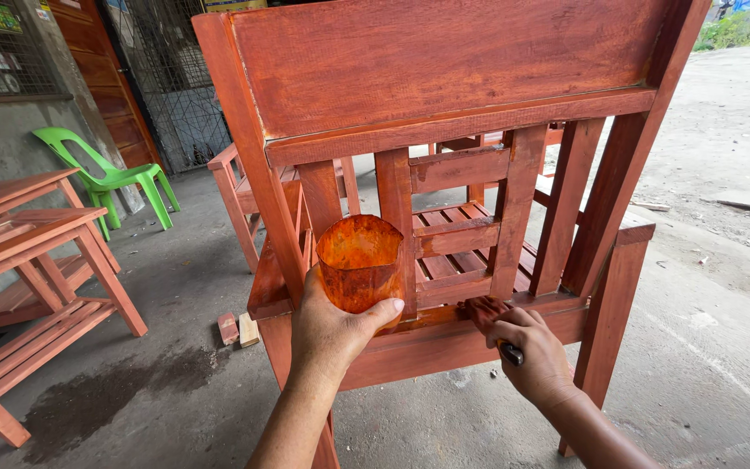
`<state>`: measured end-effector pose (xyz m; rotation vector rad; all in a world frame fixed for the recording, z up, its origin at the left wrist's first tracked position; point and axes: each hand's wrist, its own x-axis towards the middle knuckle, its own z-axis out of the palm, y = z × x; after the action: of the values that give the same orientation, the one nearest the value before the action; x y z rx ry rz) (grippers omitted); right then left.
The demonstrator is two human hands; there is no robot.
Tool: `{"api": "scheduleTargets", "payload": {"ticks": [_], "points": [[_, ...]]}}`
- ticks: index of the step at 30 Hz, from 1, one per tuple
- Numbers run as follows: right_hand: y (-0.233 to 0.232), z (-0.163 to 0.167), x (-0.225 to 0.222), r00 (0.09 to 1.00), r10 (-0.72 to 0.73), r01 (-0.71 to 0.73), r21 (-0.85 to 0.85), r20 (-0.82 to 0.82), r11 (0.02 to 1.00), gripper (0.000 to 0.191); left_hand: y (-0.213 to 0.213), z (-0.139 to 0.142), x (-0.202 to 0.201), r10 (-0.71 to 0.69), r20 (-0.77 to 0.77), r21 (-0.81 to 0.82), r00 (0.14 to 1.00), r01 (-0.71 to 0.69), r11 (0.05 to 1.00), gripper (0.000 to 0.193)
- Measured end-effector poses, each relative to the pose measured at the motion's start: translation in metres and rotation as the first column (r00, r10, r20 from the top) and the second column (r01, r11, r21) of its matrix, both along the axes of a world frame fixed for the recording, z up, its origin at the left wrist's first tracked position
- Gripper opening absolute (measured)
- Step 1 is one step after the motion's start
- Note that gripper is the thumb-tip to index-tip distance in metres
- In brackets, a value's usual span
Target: The person applies reddish-brown stain to a wooden chair using a brush and a small container. They repeatedly dip the brush into the container and coat the chair's backrest and frame, working methodically across the slats and joints.
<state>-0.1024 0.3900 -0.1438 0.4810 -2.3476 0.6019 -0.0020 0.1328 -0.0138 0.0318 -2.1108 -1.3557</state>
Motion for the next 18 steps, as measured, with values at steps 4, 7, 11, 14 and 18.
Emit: {"api": "scheduleTargets", "payload": {"ticks": [4,7,11,14,18], "points": [[0.011,-0.001,-0.010,0.992,0.122,-0.121,0.046,-0.011,0.992,0.015,0.004,-0.002,0.001,-0.025,-0.042,0.018,0.999,0.026,1.000,0.087],[0.042,0.010,-0.024,0.981,0.179,-0.181,0.018,0.078,0.983,0.012,0.008,-0.001,-0.001,0.012,0.095,-0.018,0.995,-0.011,1.000,0.091],[0.084,0.025,-0.033,0.953,0.164,-0.122,-0.172,0.254,0.978,0.008,0.010,0.002,-0.004,0.002,0.029,-0.038,1.000,-0.001,0.999,0.090],[0.094,0.027,-0.033,0.954,-0.032,0.051,-0.055,0.298,0.997,0.005,0.014,0.001,-0.005,-0.017,0.002,-0.051,1.000,0.017,0.999,0.089],[0.079,0.021,-0.022,0.963,-0.243,0.234,0.085,0.121,0.969,0.010,0.019,0.000,-0.003,-0.028,-0.009,-0.034,1.000,0.027,0.999,0.087]]}}
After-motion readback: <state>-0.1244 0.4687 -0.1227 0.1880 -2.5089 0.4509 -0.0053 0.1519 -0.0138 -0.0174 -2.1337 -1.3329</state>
